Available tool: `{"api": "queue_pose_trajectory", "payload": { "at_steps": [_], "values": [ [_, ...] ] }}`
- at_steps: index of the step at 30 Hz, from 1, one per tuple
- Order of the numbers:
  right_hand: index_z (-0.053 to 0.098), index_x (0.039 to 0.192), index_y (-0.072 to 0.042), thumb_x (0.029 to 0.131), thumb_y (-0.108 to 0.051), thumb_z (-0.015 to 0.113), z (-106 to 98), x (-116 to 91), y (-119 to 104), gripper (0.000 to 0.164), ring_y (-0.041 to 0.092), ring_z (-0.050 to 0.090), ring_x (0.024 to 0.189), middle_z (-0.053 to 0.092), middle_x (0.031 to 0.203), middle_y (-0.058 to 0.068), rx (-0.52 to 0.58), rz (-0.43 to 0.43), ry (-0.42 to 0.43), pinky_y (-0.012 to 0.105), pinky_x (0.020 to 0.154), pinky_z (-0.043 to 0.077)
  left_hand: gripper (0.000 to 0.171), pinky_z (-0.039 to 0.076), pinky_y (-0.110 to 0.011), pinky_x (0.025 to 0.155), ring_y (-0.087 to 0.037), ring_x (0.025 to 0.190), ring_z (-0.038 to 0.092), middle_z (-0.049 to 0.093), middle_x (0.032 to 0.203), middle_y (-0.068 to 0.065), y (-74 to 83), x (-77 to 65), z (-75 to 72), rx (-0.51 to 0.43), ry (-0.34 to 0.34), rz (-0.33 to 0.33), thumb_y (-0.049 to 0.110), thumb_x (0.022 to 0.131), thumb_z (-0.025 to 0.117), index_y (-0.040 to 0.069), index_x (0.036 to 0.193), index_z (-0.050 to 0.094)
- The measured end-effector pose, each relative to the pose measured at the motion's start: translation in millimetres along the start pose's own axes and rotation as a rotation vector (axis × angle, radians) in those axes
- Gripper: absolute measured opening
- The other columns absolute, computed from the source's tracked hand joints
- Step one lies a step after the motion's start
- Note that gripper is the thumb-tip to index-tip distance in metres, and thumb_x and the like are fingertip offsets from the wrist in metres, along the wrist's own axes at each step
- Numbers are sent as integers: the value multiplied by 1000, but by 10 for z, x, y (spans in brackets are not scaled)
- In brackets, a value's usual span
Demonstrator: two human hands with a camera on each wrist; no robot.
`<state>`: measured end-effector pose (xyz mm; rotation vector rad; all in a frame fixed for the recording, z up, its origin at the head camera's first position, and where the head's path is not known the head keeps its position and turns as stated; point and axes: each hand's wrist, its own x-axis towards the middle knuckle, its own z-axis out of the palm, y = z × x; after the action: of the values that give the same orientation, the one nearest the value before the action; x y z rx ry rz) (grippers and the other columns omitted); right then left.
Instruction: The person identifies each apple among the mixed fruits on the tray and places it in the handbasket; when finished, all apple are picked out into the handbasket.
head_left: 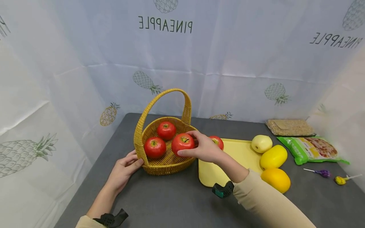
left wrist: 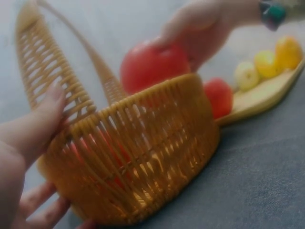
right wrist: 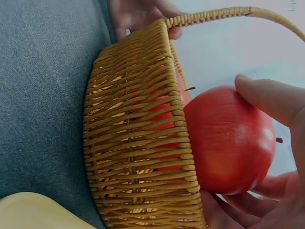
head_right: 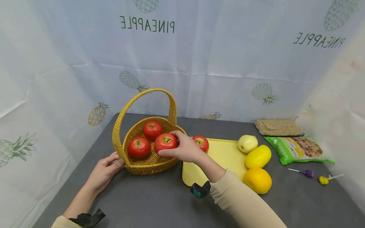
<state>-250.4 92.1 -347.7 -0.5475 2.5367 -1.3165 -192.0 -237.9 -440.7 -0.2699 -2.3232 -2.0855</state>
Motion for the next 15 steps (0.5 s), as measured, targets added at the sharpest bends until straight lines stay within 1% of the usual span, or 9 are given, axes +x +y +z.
{"api": "queue_pose_trajectory", "payload": {
  "at_steps": [4, 7, 11, 15],
  "values": [
    [52, 143, -16, 80, -49, 86, 18, 47, -24, 78, 19, 59, 109, 62, 121, -2, -52, -5, -45, 39, 84, 56, 23, 49, -22, 98, -25, 144, 36, 48, 151, -4, -13, -12, 9, 3, -1, 1, 12, 101, 68, -6, 116, 71],
    [52, 143, -17, 80, -48, 86, 8, 97, -33, 78, 19, 59, 110, 62, 122, -2, -61, 2, -104, 39, 85, 55, 23, 49, -22, 97, -28, 145, 36, 47, 152, -7, -17, -7, 7, 4, 3, 1, 12, 101, 68, -6, 116, 70],
    [52, 143, -17, 81, -44, 86, -22, 159, -60, 75, 19, 59, 111, 61, 122, -2, -33, 10, -192, 38, 86, 55, 24, 49, -21, 97, -34, 146, 33, 46, 153, -10, -13, 12, -1, 0, 4, 8, 11, 101, 68, -7, 115, 70],
    [52, 142, -16, 81, -40, 87, -40, 200, -86, 74, 21, 58, 113, 60, 125, 0, 17, 14, -261, 38, 89, 55, 23, 49, -21, 98, -34, 147, 32, 47, 152, -8, -5, 12, -14, 0, -2, 12, 11, 101, 68, -8, 114, 70]
  ]
}}
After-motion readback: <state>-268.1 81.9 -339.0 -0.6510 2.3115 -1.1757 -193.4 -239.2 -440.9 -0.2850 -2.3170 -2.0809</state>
